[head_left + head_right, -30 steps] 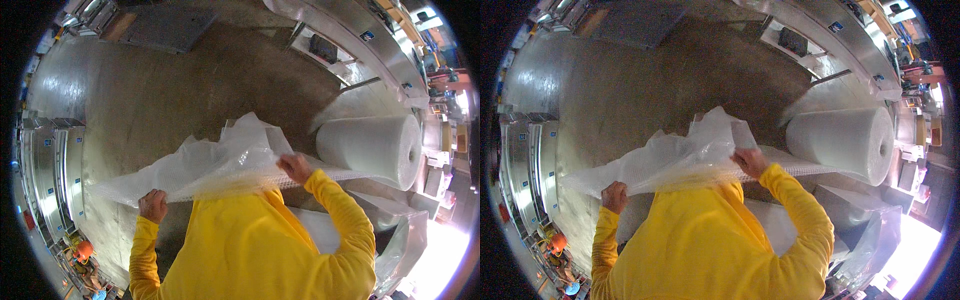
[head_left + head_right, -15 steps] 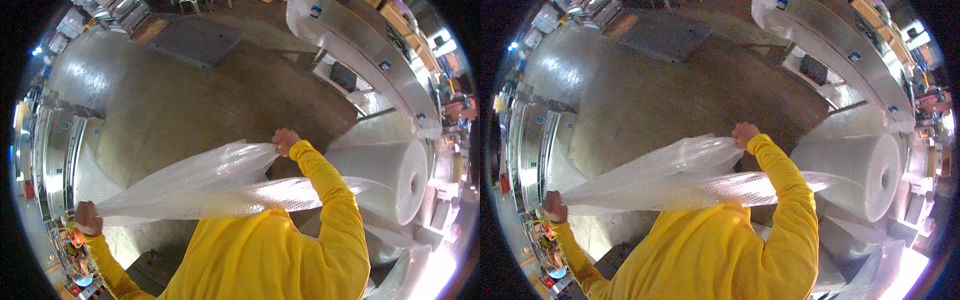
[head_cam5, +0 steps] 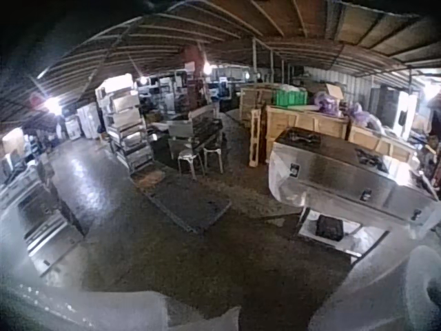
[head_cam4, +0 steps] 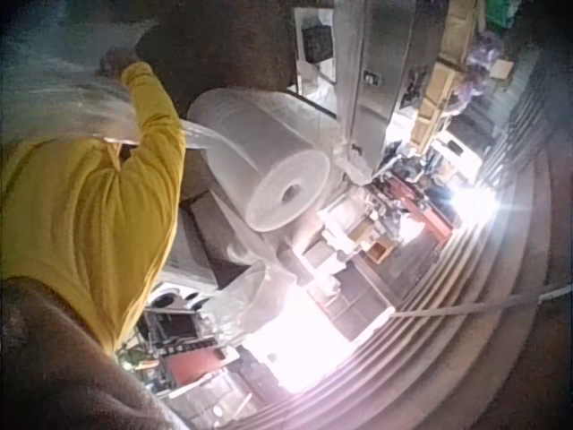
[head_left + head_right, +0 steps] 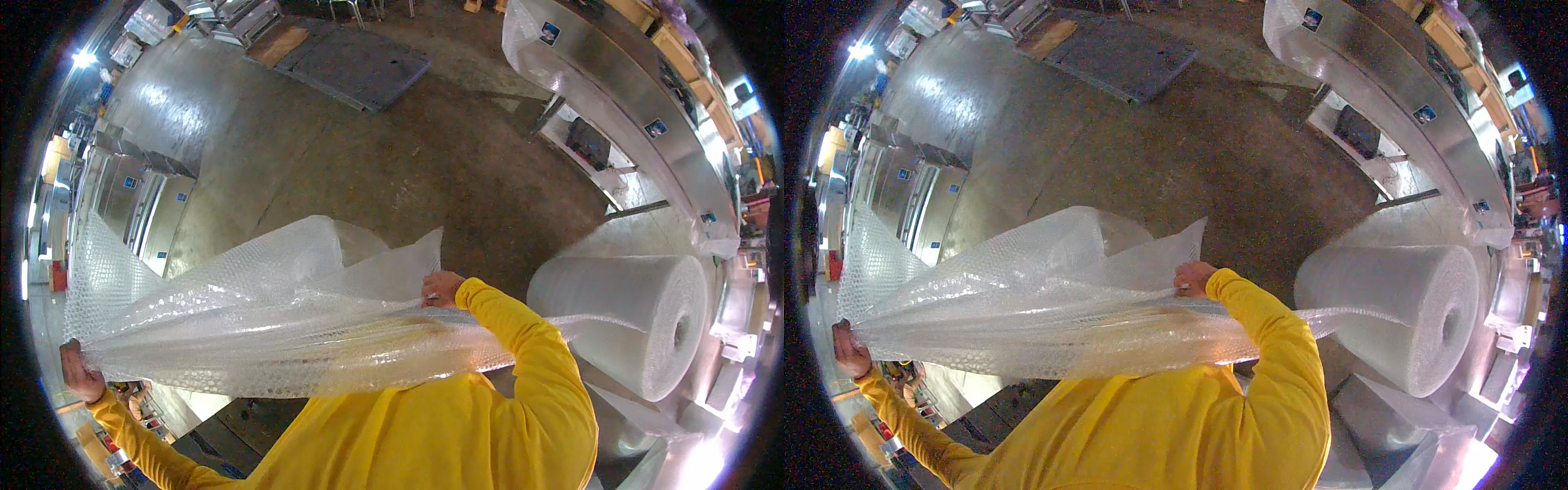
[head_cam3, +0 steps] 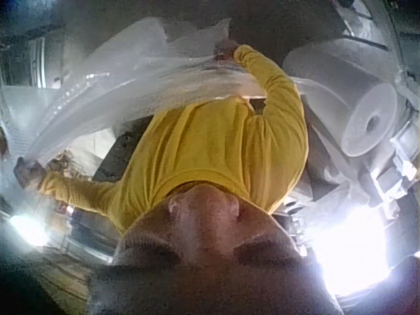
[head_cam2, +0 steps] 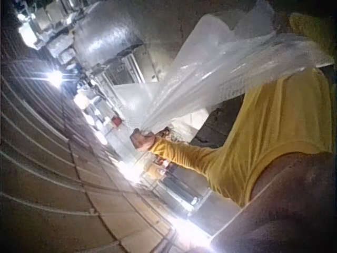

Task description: The person wraps a stainless steel commercial kitchen appliance with bubble wrap. They unroll the bubble wrap, cut it to size with a box cutter, and secure it with packing tape.

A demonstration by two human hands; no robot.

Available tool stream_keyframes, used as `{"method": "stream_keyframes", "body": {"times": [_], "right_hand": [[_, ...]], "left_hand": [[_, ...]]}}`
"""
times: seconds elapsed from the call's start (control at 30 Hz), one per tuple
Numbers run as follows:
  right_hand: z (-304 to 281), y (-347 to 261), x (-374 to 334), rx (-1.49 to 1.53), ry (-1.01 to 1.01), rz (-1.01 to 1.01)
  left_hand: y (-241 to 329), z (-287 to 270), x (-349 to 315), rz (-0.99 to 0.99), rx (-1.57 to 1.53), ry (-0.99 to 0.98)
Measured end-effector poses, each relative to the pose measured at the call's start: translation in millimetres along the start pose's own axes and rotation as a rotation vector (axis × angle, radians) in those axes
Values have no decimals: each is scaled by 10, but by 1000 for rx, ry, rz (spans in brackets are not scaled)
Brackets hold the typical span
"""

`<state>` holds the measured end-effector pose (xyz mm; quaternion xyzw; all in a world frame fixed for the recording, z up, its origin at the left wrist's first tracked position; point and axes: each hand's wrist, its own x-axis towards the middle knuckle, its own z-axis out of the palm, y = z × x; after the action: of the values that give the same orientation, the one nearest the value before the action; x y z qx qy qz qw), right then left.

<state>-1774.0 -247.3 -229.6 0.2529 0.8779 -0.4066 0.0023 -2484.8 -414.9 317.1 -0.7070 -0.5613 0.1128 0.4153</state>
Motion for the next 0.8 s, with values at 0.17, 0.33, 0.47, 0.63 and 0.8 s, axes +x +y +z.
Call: {"method": "stream_keyframes", "body": {"times": [0.17, 0.33, 0.47, 0.63, 0.8], "right_hand": [[583, 363, 47, 29, 128, 211], [-141, 664, 373, 500, 945, 704], [-1608, 678, -14, 153, 1659, 368], [-1640, -83, -908, 85, 1169, 298], [-877, -719, -1423, 60, 900, 275]], "left_hand": [[-64, -112, 120, -93, -102, 42], [-76, 116, 131, -138, -124, -24], [-103, 733, 112, -91, -60, 57], [167, 1820, 26, -348, -69, -185], [728, 2760, -439, -333, -373, -191]]}}
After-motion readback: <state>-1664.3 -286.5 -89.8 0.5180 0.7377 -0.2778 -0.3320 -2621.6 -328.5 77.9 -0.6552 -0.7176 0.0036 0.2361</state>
